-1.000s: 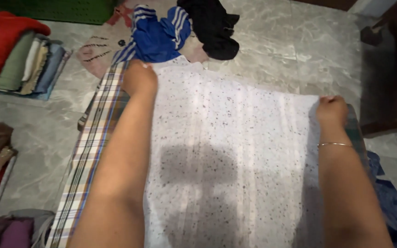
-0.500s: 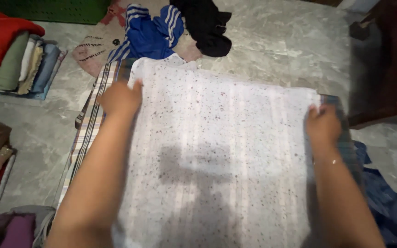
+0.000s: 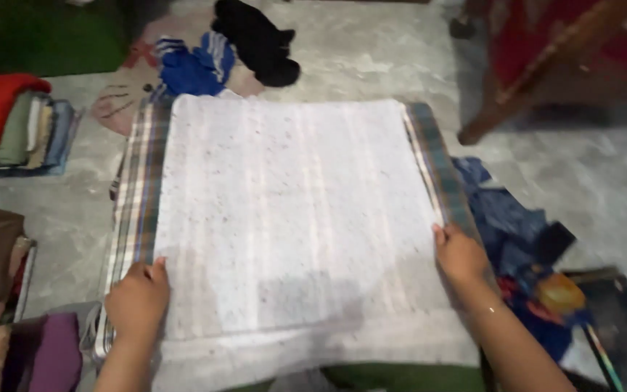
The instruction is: The person is ironing a white garment on a low surface while sitting on the floor.
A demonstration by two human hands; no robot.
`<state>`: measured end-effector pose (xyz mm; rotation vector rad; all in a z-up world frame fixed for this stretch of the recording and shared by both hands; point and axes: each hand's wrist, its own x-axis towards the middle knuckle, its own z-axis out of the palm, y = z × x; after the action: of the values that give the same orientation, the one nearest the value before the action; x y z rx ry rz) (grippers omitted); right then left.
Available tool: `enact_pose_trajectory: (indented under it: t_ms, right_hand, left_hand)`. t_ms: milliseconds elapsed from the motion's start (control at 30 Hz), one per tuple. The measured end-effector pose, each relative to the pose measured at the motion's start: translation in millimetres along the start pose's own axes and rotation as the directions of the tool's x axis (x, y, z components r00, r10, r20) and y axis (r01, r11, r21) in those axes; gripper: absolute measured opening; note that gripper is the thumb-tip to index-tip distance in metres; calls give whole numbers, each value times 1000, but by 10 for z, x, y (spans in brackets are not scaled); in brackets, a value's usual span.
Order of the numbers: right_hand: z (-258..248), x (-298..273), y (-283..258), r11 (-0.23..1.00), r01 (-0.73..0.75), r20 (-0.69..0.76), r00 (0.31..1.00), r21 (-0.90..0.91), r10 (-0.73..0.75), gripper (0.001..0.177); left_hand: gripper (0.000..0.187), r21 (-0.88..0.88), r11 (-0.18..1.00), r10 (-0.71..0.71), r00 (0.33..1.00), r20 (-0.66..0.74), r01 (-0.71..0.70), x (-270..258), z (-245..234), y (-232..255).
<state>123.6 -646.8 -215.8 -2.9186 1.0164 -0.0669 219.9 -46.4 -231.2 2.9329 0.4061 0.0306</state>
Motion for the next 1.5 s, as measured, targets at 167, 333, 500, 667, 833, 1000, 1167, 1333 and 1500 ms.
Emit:
enact_pose_trajectory:
  t_ms: [167, 333, 500, 667, 833, 1000, 1167, 1333, 1500]
  right_hand:
    - [-246, -442, 403, 991, -28, 71, 997, 131, 19, 46]
    - [-659, -1202, 1250, 844, 364, -549, 830, 393, -102, 13]
    - [-816, -2047, 2141, 919, 214, -793, 590, 332, 149, 17]
    - [154, -2465, 3255, 868, -64, -743, 487, 493, 458, 40]
    - [973, -2624, 3657, 458, -286, -202, 619, 842, 759, 38]
    - [1347, -2467, 3801, 401, -202, -204, 613, 893, 764, 13]
    - [1245, -2159, 3884, 318, -249, -96, 631, 915, 770, 24]
    - [518, -1579, 3486, 573, -374, -58, 801, 729, 597, 35]
    - [-427, -1138, 2901, 739, -68, -249, 918, 671, 310, 43]
  left_hand:
    - [56, -109, 994, 12, 992, 122, 2, -117, -24, -241]
    - [49, -131, 967, 212, 975, -65, -219, -94, 409, -707]
    - [49, -124, 984, 128, 992, 10, -126, -315, 234, -675]
    - [42, -502, 863, 64, 998, 13, -49, -272, 612, -775]
    - [51, -894, 446, 285, 941, 183, 39, -634, 280, -391]
    - [38, -739, 672, 86, 985, 153, 56, -368, 536, -722]
    - [41, -567, 824, 59, 996, 71, -9, -191, 483, -894]
    - [66, -495, 865, 46, 995, -86, -82, -524, -233, -258]
    - [54, -385, 858, 175, 899, -402, -340, -524, -116, 122]
